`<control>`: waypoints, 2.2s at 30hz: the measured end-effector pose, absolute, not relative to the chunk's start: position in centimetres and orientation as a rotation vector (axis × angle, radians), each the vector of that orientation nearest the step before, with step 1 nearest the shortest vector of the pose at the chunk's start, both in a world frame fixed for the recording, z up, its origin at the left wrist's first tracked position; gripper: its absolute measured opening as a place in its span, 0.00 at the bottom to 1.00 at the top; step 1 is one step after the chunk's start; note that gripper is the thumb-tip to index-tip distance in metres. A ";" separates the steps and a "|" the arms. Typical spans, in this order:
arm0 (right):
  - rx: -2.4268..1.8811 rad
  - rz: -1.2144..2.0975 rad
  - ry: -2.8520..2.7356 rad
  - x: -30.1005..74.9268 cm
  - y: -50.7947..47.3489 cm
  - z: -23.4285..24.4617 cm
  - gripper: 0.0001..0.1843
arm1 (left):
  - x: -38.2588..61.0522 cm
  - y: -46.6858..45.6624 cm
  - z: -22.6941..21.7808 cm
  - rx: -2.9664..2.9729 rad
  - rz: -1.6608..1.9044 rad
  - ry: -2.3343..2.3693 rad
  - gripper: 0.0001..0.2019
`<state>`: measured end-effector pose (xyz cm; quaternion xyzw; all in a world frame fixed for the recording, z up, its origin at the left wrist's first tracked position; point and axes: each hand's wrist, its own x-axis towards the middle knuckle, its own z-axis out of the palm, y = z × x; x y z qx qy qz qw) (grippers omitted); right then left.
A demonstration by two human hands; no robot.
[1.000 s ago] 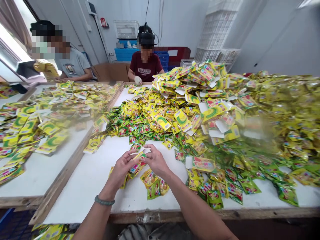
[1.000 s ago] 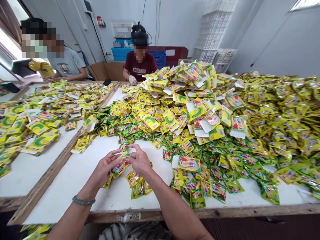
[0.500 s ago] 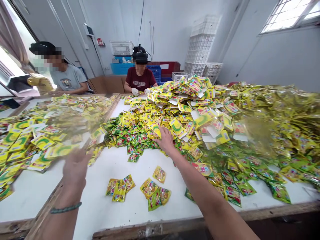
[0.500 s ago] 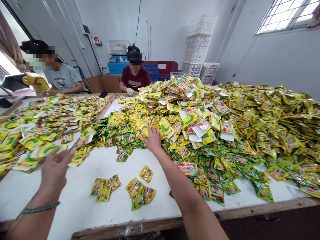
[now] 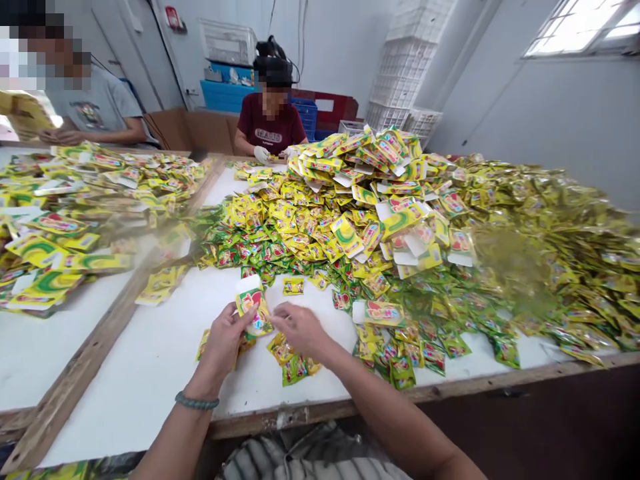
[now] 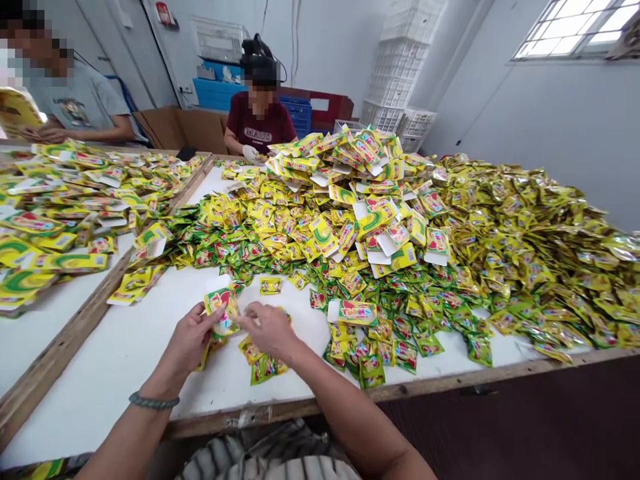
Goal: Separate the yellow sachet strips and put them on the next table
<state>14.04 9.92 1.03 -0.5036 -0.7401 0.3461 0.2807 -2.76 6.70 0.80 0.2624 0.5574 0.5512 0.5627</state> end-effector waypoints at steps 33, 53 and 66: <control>-1.222 1.369 -1.646 17.5 13.2 -1.1 0.09 | -2.2 6.9 -0.7 0.862 1.091 1.204 0.29; -1.019 0.556 -2.601 8.0 16.9 -1.3 0.26 | -8.0 2.7 1.6 0.427 1.227 1.341 0.28; -1.154 1.422 -1.923 11.5 14.6 -0.6 0.13 | -7.1 2.7 0.8 0.471 1.237 1.365 0.27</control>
